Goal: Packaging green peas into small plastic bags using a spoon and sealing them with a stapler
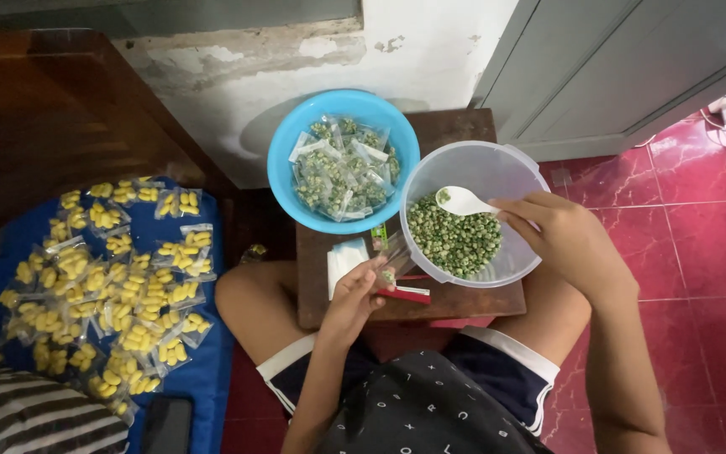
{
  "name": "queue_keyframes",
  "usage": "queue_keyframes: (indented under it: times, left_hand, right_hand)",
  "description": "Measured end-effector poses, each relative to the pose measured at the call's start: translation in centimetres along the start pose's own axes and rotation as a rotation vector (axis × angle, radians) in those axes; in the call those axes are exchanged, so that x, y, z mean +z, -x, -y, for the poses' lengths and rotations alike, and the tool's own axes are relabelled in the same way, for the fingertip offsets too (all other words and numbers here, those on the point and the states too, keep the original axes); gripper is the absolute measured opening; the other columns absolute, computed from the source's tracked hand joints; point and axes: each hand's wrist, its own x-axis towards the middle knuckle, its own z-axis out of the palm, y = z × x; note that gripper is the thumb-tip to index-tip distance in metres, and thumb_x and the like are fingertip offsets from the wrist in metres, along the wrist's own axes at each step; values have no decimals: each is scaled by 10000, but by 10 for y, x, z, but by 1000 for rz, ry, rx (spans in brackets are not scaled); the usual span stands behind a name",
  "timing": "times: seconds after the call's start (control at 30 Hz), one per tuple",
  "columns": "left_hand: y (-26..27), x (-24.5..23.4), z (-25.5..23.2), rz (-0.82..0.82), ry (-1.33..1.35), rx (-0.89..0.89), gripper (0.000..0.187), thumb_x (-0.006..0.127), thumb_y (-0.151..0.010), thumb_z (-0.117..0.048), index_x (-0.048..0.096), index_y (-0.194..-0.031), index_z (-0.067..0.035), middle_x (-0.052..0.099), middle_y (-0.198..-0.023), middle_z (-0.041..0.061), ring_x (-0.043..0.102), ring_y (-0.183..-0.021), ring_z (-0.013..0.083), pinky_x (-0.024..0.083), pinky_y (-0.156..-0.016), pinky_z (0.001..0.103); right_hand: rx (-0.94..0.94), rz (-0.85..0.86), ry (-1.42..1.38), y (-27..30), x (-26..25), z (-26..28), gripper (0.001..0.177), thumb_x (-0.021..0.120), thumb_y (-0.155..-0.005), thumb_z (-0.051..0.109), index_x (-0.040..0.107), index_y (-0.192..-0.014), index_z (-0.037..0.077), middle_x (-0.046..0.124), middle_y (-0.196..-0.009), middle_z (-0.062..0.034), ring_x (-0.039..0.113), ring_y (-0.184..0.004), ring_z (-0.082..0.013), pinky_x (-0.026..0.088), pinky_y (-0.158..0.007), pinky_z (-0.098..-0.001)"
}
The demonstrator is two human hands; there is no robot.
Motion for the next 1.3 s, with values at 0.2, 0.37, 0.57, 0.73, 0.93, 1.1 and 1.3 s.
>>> queue_keyframes:
  times: [0.2, 0.37, 0.57, 0.73, 0.93, 1.1, 1.3]
  left_hand:
    - [6, 16, -12, 137, 171, -7, 473, 644, -996, -307, 571, -1372, -30, 653, -1182, 94, 658, -904, 133, 518, -634, 186]
    - [4, 20, -8, 204, 254, 12, 561, 682, -970, -290, 529, -1406, 28, 650, -1187, 141, 660, -990, 182, 563, -704, 206]
    - [-1, 29, 3, 491, 535, -19, 508, 764, -940, -262, 501, -1341, -94, 596, -1202, 36, 633, -985, 108, 541, -759, 181]
    - [0, 29, 25, 602, 750, -91, 368, 639, -1036, -258, 613, -1392, -171, 689, -1294, 7, 666, -1047, 127, 560, -812, 201]
    - [-12, 16, 45, 503, 1033, -228, 421, 641, -1010, -159, 573, -1423, -108, 648, -1308, 77, 670, -1051, 165, 598, -885, 231]
    - [-7, 20, 37, 408, 612, -40, 586, 722, -967, -182, 459, -1460, -4, 640, -1264, 159, 681, -1048, 226, 615, -903, 263]
    - [-1, 24, 26, 338, 458, -9, 652, 721, -949, -239, 436, -1469, 32, 585, -1319, 186, 674, -1069, 223, 613, -897, 236]
  right_hand:
    - [-110, -40, -37, 17, -30, 20, 289, 652, -989, 203, 745, -1260, 165, 665, -856, -46, 660, -701, -245, 513, -567, -421]
    - [-297, -112, -1, 30, -47, 31, 324, 674, -975, 149, 712, -1296, 121, 570, -769, -33, 533, -621, -172, 451, -546, -384]
    - [-327, -124, -4, 47, -59, 36, 452, 699, -948, 84, 645, -1395, 124, 648, -815, -40, 558, -653, -157, 488, -582, -356]
    - [-294, -125, 3, 60, -62, 43, 438, 722, -923, 111, 668, -1356, 139, 650, -846, -33, 576, -662, -151, 499, -555, -335]
    - [-324, -126, -15, 63, -64, 50, 464, 716, -923, 96, 650, -1380, 136, 664, -888, -35, 610, -715, -155, 528, -636, -335]
    - [-324, -105, -65, 56, -61, 52, 428, 700, -923, 118, 669, -1349, 114, 691, -886, -49, 641, -720, -165, 554, -636, -338]
    - [-366, -98, 21, 54, -58, 48, 393, 700, -930, 106, 679, -1321, 132, 707, -928, -25, 666, -792, -165, 584, -686, -335]
